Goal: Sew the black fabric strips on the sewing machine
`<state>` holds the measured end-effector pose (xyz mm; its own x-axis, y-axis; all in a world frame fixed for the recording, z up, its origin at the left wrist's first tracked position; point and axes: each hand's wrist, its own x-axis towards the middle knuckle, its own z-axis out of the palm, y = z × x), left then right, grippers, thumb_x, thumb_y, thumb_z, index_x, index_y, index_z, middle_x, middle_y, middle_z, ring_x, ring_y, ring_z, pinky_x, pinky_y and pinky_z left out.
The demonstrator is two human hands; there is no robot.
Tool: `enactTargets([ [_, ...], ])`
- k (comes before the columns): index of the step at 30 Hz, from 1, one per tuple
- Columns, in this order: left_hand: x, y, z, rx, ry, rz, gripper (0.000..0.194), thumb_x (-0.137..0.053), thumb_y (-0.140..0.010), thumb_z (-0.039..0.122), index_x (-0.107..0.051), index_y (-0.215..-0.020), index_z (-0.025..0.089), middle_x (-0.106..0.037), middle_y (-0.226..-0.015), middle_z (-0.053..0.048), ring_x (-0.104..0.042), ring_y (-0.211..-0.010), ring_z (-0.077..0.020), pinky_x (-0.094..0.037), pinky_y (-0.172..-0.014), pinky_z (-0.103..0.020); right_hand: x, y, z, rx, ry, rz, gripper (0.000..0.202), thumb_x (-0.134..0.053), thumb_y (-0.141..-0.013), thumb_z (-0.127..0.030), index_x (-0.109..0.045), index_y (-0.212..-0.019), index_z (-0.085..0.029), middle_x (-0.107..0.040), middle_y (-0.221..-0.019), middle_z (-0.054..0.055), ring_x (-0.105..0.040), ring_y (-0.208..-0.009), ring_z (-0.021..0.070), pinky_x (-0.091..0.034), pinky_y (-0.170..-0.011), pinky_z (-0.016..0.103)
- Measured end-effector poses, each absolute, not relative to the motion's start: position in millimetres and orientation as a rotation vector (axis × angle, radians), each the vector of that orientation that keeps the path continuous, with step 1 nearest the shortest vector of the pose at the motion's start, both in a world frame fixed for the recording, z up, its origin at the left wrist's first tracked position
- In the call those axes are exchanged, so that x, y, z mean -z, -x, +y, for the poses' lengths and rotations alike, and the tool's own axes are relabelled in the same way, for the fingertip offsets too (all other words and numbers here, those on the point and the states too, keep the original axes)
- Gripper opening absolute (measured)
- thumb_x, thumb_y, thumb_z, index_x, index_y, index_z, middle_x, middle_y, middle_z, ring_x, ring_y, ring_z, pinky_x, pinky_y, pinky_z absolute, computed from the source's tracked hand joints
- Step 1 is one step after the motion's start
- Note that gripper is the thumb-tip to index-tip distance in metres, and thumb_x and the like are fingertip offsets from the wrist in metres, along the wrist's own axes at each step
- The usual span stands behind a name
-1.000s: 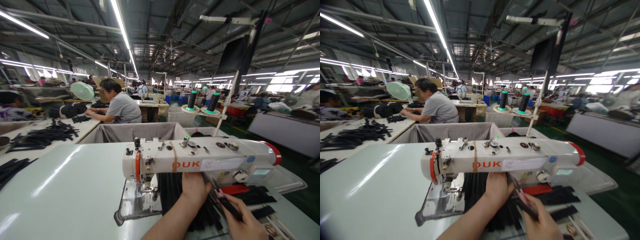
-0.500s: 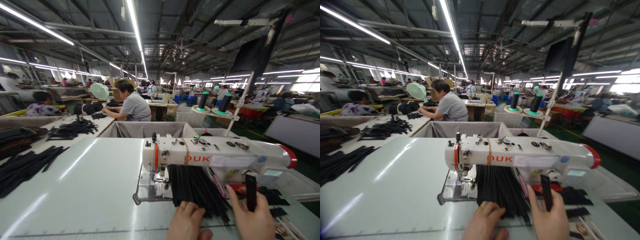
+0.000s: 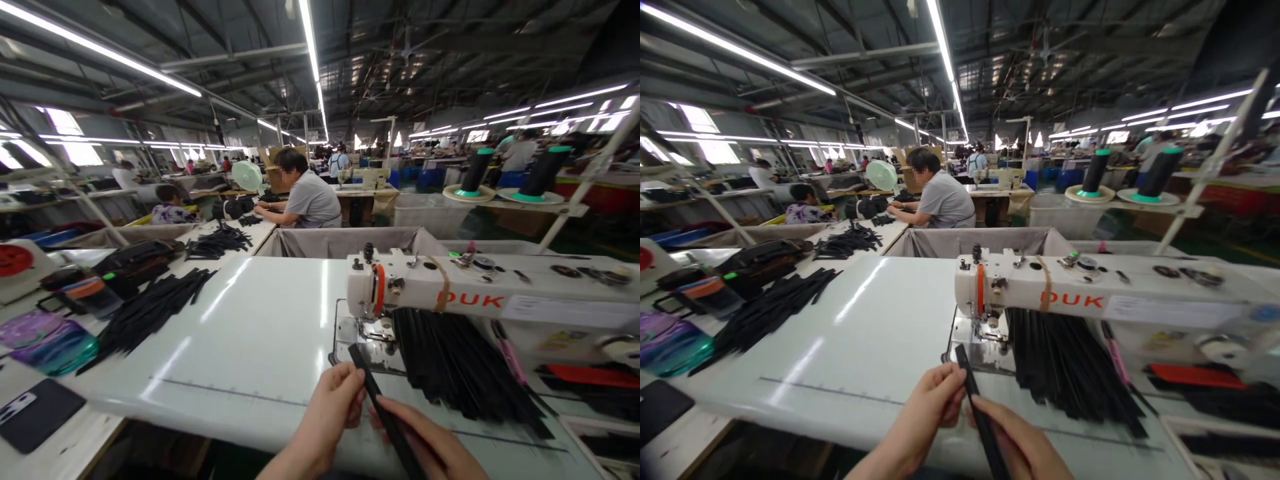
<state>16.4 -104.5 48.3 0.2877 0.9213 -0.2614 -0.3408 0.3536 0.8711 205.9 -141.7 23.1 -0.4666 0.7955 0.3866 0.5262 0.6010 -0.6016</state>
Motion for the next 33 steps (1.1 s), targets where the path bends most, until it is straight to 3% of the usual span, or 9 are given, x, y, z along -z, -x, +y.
enactTargets([
  [3, -47, 3, -86, -0.867, -0.933, 1.022, 0.041, -0.063, -0.077, 0.052, -0.041, -0.063, 0.020, -0.040, -0.051, 0.009, -0.025, -0.039, -0.0041, -0.016, -0.042, -0.020, -32, -196, -115, -0.288, 0.770, -2.387, 0.038, -0.039, -0.099, -0.019, -0.057, -0.132, -0.025, -0.070, -0.107, 0.007, -0.068, -0.096, 0.0175, -0.056, -0.082, 0.026],
  [6, -42, 13, -57, -0.699, -1.409, 1.358, 0.032, -0.049, -0.088, 0.036, -0.044, -0.061, 0.019, -0.047, -0.053, 0.004, -0.041, -0.045, -0.0094, -0.031, -0.048, -0.022, -31, -184, -86, 0.153, 0.766, -2.480, 0.041, -0.042, -0.094, -0.008, -0.059, -0.129, -0.020, -0.068, -0.107, 0.011, -0.065, -0.096, 0.0208, -0.056, -0.082, 0.033],
  [9, -40, 18, -27, -0.546, -1.950, 1.591, 0.016, -0.052, -0.088, 0.020, -0.059, -0.074, 0.017, -0.064, -0.075, -0.003, -0.060, -0.073, -0.0179, -0.044, -0.070, -0.028, -23, -178, -60, 0.352, 0.677, -2.585, 0.038, -0.042, -0.089, -0.002, -0.063, -0.119, -0.014, -0.068, -0.108, 0.013, -0.063, -0.102, 0.0226, -0.056, -0.083, 0.034],
  [13, -36, 14, -8, -0.491, -2.366, 1.513, 0.009, -0.060, -0.087, 0.019, -0.068, -0.090, 0.017, -0.068, -0.100, -0.007, -0.059, -0.098, -0.0234, -0.046, -0.089, -0.033, -8, -180, -43, 0.469, 0.692, -2.580, 0.039, -0.041, -0.084, 0.001, -0.063, -0.115, -0.008, -0.070, -0.103, 0.013, -0.065, -0.097, 0.0219, -0.057, -0.080, 0.032],
  [18, -18, 8, -10, -0.641, -2.437, 1.328, 0.014, -0.055, -0.092, 0.016, -0.070, -0.093, 0.018, -0.071, -0.108, -0.006, -0.060, -0.104, -0.0222, -0.048, -0.093, -0.035, 4, -180, -42, 0.476, 0.826, -2.532, 0.048, -0.038, -0.080, 0.002, -0.061, -0.121, -0.008, -0.069, -0.113, 0.013, -0.065, -0.105, 0.0209, -0.057, -0.083, 0.030],
  [24, -9, 10, -10, -0.758, -2.424, 1.250, 0.013, -0.056, -0.093, 0.016, -0.068, -0.096, 0.018, -0.069, -0.117, -0.006, -0.060, -0.109, -0.0240, -0.048, -0.097, -0.041, 2, -177, -42, 0.463, 0.888, -2.500, 0.046, -0.034, -0.084, 0.001, -0.064, -0.118, -0.007, -0.070, -0.112, 0.013, -0.067, -0.103, 0.0210, -0.059, -0.081, 0.029],
  [33, -13, 5, -13, -0.711, -2.470, 1.282, 0.019, -0.048, -0.097, 0.016, -0.067, -0.099, 0.019, -0.069, -0.114, -0.006, -0.058, -0.111, -0.0213, -0.049, -0.097, -0.038, 4, -181, -41, 0.416, 0.844, -2.500, 0.043, -0.033, -0.089, -0.001, -0.065, -0.116, -0.005, -0.070, -0.114, 0.014, -0.065, -0.107, 0.0215, -0.058, -0.087, 0.031],
])
